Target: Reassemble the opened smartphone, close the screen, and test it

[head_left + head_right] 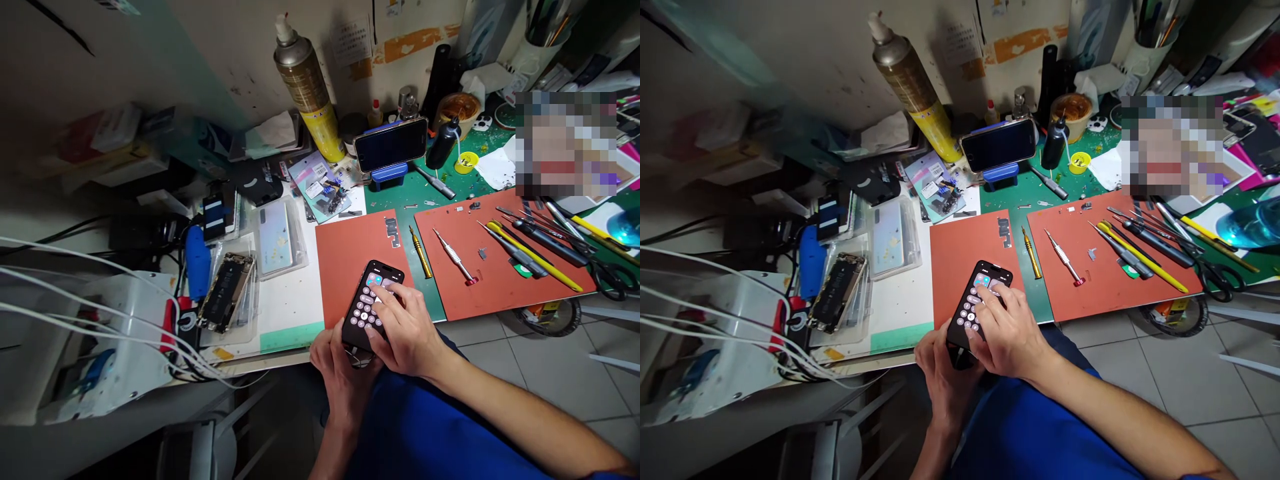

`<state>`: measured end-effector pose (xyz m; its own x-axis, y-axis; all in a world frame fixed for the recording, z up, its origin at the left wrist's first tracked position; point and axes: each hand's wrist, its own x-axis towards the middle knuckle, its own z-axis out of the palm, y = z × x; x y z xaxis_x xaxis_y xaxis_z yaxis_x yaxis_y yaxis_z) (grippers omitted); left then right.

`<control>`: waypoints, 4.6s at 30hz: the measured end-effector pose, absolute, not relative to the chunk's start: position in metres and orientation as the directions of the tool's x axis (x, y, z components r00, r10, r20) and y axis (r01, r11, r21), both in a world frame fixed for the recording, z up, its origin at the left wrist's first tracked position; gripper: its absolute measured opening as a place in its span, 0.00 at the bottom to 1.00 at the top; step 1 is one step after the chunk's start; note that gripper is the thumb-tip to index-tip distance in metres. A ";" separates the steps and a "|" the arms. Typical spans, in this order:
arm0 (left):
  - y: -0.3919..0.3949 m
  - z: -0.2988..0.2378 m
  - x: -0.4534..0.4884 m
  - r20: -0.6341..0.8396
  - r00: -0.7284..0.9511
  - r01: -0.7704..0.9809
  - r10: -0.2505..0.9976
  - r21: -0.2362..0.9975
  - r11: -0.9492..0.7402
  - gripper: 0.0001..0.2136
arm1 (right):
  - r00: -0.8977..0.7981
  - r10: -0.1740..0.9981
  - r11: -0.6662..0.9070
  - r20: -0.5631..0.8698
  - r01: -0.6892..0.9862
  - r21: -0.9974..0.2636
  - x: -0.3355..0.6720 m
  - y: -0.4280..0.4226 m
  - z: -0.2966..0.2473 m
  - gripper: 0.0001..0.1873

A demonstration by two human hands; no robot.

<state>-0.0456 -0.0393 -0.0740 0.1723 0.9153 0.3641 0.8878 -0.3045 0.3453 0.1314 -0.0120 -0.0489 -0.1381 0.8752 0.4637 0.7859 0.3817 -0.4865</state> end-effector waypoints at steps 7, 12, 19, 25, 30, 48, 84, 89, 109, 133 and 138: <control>-0.039 -0.075 -0.046 0.364 0.169 0.888 0.916 0.347 -0.302 0.30 | -0.149 0.878 0.384 0.455 0.786 -0.484 0.130 -0.011 -0.048 0.16; -0.039 -0.074 -0.045 0.362 0.172 0.890 0.916 0.341 -0.302 0.30 | -0.145 0.888 0.367 0.437 0.795 -0.482 0.129 -0.010 -0.050 0.16; -0.039 -0.073 -0.044 0.364 0.165 0.891 0.917 0.343 -0.297 0.31 | -0.136 0.890 0.358 0.436 0.802 -0.479 0.128 -0.011 -0.052 0.16; -0.040 -0.074 -0.045 0.351 0.161 0.894 0.923 0.344 -0.287 0.30 | -0.141 0.886 0.363 0.442 0.804 -0.471 0.129 -0.010 -0.052 0.15; -0.038 -0.071 -0.042 0.369 0.157 0.894 0.916 0.341 -0.291 0.29 | -0.081 0.840 0.409 0.536 0.743 -0.529 0.133 -0.019 -0.049 0.12; -0.039 -0.074 -0.044 0.353 0.156 0.897 0.923 0.341 -0.282 0.29 | -0.069 0.876 0.363 0.478 0.748 -0.556 0.133 -0.036 -0.054 0.15; -0.039 -0.074 -0.044 0.355 0.159 0.897 0.921 0.339 -0.285 0.31 | -0.053 0.866 0.362 0.497 0.754 -0.548 0.132 -0.039 -0.051 0.12; -0.039 -0.074 -0.042 0.369 0.151 0.898 0.917 0.337 -0.283 0.30 | -0.051 0.848 0.374 0.527 0.762 -0.529 0.132 -0.030 -0.052 0.12; -0.039 -0.073 -0.043 0.361 0.162 0.892 0.919 0.345 -0.293 0.31 | -0.058 0.852 0.383 0.521 0.747 -0.544 0.132 -0.026 -0.056 0.12; -0.039 -0.073 -0.043 0.364 0.176 0.896 0.915 0.325 -0.302 0.34 | -0.018 0.820 0.439 0.572 0.661 -0.609 0.133 -0.067 -0.057 0.12; -0.039 -0.075 -0.044 0.379 0.175 0.893 0.909 0.329 -0.309 0.34 | -0.045 0.830 0.420 0.556 0.706 -0.570 0.135 -0.052 -0.054 0.11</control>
<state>-0.0440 -0.0393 -0.0753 0.1748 0.9086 0.3794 0.8926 -0.3089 0.3285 0.1349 -0.0521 -0.0536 -0.0445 0.8301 0.5558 0.7064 0.4195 -0.5700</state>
